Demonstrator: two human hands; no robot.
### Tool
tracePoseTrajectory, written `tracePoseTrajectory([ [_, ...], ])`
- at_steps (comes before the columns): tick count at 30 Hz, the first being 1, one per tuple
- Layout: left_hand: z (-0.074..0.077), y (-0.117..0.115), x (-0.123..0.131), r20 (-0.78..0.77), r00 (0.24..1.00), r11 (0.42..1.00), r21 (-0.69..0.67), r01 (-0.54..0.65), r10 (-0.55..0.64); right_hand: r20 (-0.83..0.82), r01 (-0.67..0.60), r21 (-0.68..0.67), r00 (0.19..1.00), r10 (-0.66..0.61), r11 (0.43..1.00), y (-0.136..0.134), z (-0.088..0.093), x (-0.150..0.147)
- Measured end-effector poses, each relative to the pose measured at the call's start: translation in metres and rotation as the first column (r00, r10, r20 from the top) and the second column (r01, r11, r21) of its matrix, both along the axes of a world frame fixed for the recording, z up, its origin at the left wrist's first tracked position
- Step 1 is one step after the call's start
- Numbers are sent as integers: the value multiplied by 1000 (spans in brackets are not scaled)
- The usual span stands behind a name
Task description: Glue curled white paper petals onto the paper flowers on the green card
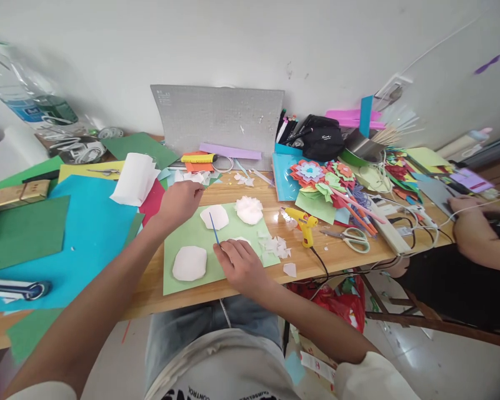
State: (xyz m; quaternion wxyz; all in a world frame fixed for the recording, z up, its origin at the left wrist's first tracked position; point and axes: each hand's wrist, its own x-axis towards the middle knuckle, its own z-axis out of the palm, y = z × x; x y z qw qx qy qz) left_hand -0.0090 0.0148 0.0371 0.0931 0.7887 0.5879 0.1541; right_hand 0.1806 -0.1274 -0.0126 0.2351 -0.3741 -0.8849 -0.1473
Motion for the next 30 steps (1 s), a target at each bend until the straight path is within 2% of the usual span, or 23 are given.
tracePoseTrajectory([
  [4,2,32,38,-10,998,997,32,67,-67,103,55,-136,994,-41,989,3,0,-4],
  [9,-10,72,95,-29,983,984,1,181,-180,155,116,-273,985,-75,955,0,7,-7],
  [15,-15,92,137,-102,952,957,-15,289,-289,150,177,-303,979,-136,937,0,13,-8],
  [22,-19,97,151,-158,942,955,-45,292,-295,128,195,-299,978,-164,934,0,8,-9],
  [30,-25,97,136,-127,938,942,48,331,-323,89,210,-322,978,-191,923,0,4,-11],
])
